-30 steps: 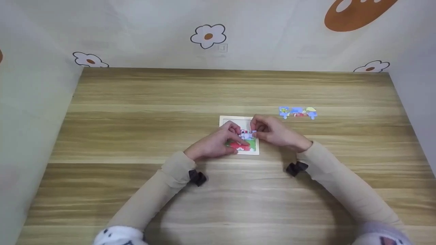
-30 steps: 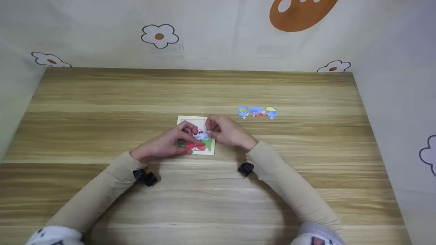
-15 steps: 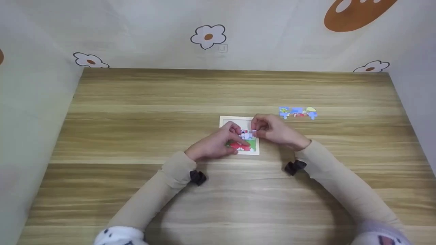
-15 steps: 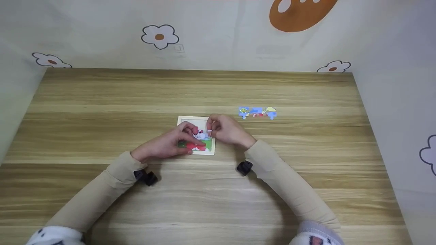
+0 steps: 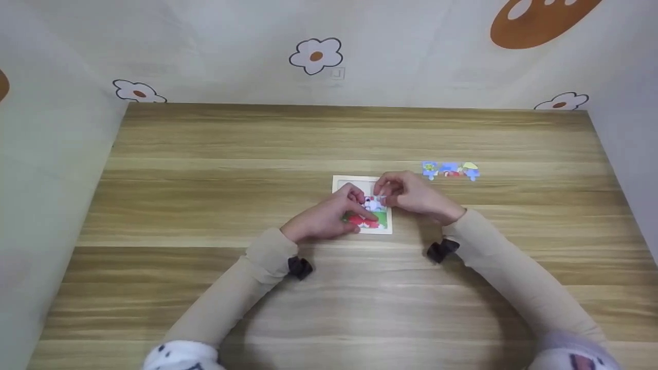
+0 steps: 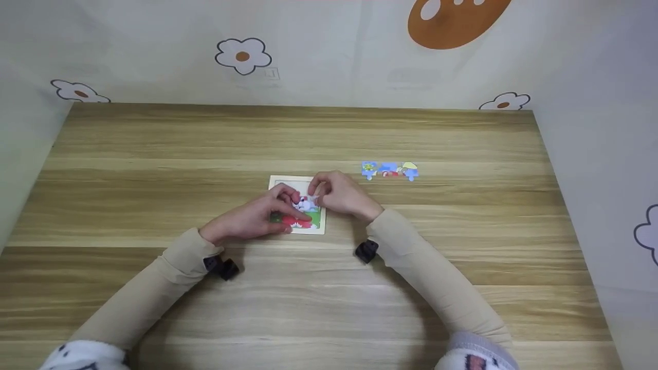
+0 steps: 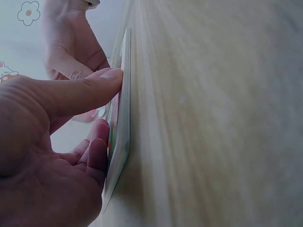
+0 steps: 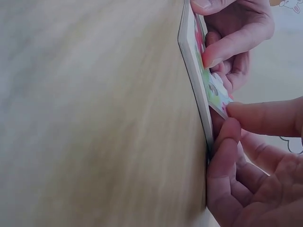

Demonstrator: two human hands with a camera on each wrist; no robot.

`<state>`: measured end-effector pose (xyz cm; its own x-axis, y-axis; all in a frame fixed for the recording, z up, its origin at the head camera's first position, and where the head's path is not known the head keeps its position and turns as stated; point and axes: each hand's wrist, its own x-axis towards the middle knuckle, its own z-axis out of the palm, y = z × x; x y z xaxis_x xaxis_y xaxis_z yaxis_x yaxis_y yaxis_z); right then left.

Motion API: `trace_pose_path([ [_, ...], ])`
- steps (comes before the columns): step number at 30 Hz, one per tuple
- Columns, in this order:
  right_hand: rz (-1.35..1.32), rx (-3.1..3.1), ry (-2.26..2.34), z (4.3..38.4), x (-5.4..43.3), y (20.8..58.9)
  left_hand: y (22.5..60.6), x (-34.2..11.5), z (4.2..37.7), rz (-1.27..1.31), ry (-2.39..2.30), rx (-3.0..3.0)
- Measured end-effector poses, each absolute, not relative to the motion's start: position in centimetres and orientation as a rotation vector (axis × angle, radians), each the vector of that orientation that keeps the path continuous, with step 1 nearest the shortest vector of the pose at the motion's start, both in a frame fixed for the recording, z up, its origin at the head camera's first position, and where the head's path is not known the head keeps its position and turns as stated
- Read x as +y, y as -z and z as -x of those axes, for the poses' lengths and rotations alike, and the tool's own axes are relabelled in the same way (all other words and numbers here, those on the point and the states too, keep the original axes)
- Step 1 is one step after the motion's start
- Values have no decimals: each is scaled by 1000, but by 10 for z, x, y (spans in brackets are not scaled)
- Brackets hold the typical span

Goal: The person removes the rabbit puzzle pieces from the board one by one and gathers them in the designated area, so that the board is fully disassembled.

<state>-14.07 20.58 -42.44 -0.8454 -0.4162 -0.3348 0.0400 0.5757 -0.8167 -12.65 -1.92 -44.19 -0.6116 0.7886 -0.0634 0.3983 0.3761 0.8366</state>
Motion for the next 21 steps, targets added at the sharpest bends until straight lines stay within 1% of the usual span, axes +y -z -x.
trace_pose_path([
  [8, 329, 2327, 1162, 143, 206, 422, 442, -19, 127, -1042, -1135, 2182],
  [21, 186, 2158, 1270, 152, 210, 420, 440, -19, 128, -1011, -1118, 2166],
])
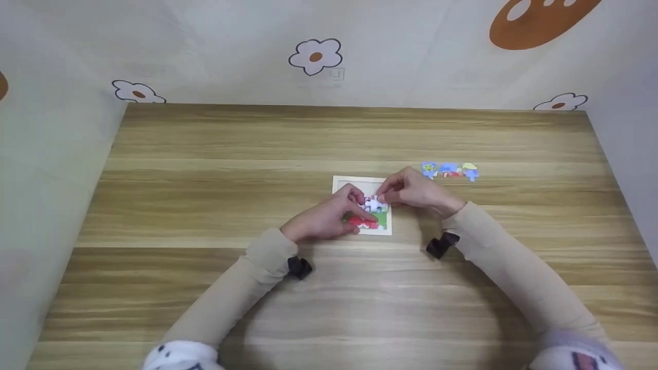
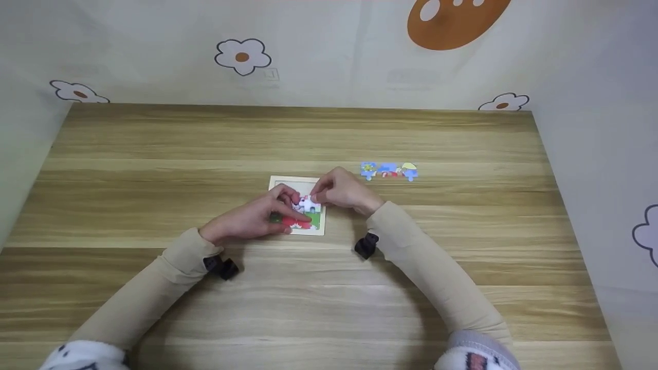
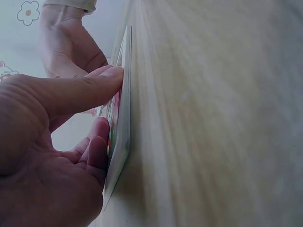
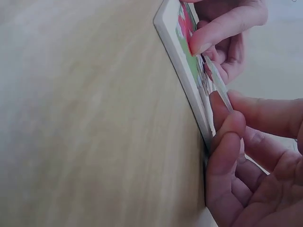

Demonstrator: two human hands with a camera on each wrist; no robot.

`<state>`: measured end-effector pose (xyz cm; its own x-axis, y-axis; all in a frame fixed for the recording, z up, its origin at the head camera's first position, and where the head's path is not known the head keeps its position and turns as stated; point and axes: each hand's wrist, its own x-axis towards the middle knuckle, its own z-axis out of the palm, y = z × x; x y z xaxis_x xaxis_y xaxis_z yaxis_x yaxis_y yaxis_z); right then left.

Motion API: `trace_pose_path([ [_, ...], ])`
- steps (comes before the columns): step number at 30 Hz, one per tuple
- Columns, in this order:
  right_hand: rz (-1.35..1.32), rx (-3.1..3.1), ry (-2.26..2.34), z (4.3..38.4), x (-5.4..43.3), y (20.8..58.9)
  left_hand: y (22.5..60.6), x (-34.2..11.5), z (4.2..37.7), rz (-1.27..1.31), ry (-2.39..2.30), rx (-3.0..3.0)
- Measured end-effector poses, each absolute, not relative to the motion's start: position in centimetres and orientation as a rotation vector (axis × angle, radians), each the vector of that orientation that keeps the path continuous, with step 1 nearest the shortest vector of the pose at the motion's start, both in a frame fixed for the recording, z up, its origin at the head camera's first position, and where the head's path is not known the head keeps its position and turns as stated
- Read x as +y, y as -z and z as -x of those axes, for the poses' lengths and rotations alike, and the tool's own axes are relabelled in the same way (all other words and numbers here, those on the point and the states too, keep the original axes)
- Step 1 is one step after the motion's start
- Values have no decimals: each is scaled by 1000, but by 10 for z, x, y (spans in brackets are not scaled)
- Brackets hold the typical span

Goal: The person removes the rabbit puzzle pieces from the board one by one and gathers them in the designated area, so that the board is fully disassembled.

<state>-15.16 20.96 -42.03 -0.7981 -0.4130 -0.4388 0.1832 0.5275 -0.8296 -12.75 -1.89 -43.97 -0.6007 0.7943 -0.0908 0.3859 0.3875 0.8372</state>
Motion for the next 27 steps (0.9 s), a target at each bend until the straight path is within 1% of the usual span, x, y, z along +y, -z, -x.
trace_pose_path([
  [10, 220, 2168, 1339, 143, 217, 421, 446, -21, 131, -1009, -1198, 2108],
  [17, 244, 2223, 1380, 138, 234, 418, 448, -21, 132, -1032, -1201, 2101],
  [27, 162, 2304, 1343, 132, 261, 413, 446, -21, 131, -1027, -1204, 2103],
])
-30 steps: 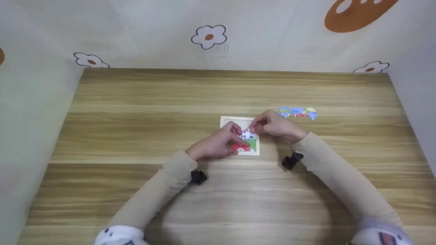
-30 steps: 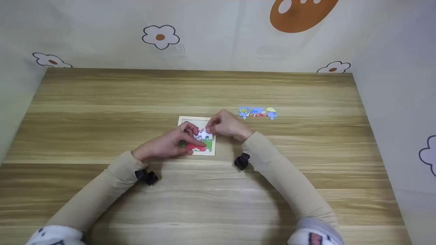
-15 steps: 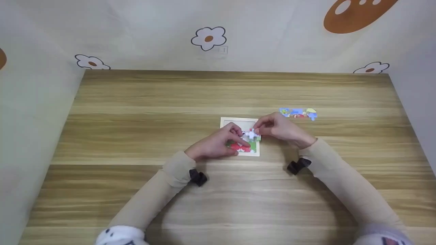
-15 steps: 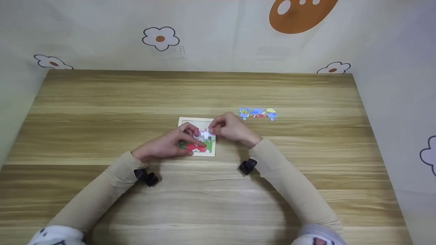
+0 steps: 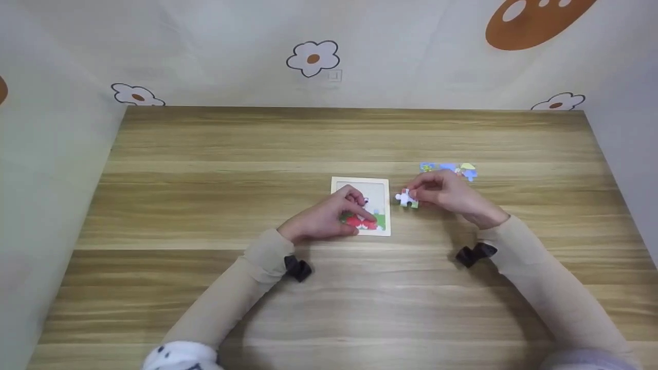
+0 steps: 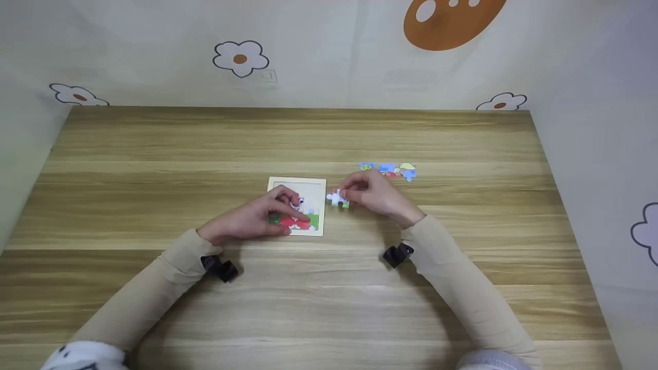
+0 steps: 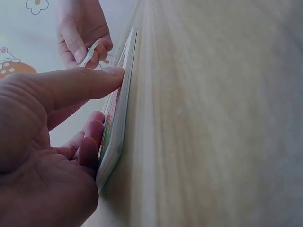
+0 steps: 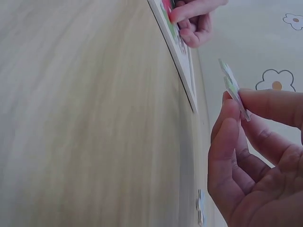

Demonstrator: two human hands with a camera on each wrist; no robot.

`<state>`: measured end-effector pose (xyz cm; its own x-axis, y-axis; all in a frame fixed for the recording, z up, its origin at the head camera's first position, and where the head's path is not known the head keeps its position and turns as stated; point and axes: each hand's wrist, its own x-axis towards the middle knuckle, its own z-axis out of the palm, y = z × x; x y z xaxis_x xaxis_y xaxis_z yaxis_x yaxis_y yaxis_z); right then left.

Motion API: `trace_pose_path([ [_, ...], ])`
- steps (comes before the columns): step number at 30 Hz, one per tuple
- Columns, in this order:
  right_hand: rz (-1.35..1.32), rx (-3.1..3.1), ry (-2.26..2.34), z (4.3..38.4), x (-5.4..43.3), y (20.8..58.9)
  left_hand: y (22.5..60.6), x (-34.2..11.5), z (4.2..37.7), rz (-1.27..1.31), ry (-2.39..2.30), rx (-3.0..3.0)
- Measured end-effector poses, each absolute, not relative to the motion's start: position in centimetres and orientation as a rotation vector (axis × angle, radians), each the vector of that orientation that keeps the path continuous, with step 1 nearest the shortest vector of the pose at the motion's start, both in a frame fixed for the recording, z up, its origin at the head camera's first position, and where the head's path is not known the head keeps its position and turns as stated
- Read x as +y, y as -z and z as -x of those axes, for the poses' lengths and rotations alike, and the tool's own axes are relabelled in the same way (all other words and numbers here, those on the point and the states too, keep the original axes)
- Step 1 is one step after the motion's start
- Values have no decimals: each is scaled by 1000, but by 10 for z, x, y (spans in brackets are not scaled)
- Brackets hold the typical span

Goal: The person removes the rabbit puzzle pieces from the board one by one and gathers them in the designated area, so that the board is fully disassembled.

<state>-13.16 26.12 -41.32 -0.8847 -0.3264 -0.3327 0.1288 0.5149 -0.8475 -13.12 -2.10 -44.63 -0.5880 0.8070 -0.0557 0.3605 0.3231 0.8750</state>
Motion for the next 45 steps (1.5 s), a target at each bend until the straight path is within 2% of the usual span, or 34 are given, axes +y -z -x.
trace_pose_path([
  [24, 116, 2294, 1555, 120, 317, 420, 446, -21, 130, -1014, -1248, 2080],
  [45, 126, 2646, 1173, 119, 360, 413, 446, -22, 130, -1012, -1249, 2068],
])
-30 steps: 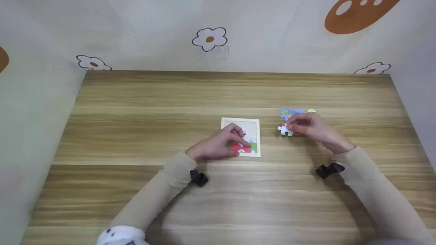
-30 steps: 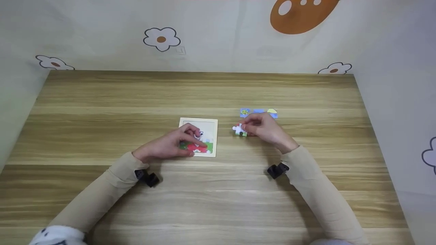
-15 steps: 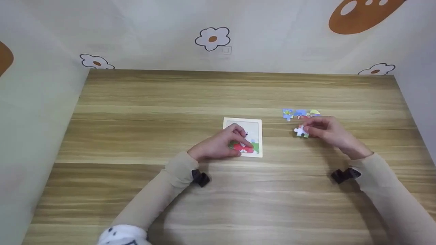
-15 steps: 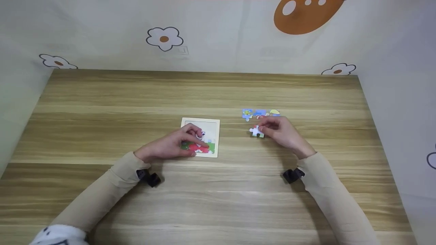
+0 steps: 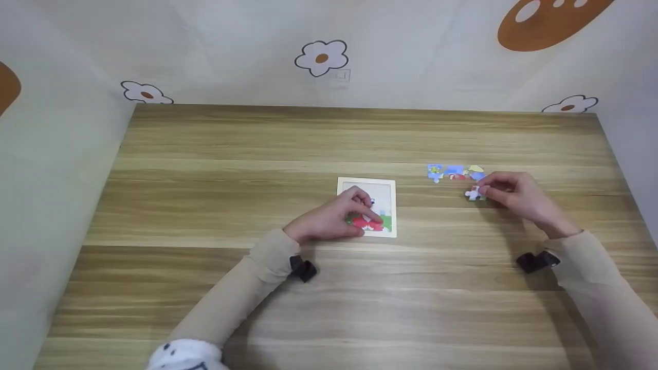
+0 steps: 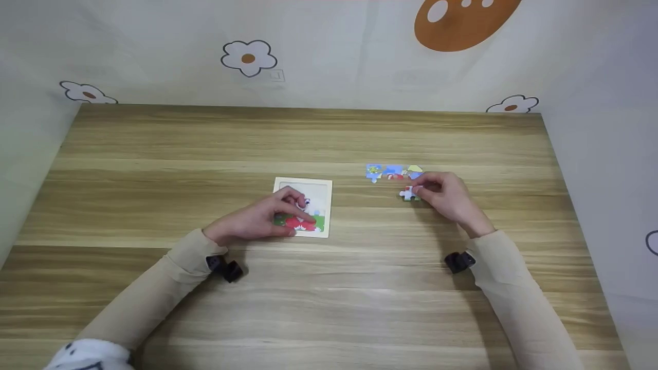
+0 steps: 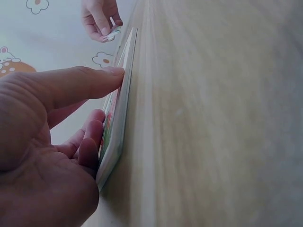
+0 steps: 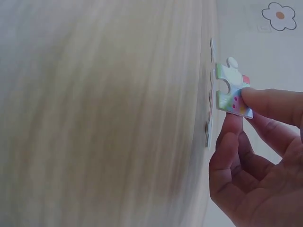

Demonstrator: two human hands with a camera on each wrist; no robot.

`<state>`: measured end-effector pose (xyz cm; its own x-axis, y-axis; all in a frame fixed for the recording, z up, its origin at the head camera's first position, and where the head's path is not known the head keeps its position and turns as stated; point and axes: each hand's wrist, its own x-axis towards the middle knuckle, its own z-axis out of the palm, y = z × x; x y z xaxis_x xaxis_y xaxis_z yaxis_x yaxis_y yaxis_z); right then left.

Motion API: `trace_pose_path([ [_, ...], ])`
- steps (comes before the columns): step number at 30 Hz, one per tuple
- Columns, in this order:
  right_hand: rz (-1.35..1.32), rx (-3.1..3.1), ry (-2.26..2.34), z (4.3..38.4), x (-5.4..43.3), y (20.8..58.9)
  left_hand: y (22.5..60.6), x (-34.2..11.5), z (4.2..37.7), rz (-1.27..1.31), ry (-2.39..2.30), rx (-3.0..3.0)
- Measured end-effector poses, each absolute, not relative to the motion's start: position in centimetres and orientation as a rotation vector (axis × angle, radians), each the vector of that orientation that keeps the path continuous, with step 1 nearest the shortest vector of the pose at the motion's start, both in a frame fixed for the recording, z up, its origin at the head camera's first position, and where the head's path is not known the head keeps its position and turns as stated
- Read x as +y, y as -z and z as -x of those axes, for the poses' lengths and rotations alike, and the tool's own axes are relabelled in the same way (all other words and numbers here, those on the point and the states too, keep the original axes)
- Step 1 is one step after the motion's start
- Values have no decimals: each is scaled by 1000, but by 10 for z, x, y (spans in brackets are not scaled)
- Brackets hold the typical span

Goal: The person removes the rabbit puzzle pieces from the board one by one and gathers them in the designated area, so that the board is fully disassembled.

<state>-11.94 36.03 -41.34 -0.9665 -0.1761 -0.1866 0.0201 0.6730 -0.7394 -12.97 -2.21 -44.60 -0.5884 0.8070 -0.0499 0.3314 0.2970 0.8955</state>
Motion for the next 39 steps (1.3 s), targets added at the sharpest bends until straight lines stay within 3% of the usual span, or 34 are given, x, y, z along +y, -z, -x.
trace_pose_path([
  [39, 58, 2719, 984, 131, 370, 417, 446, -22, 129, -1059, -1257, 2069],
])
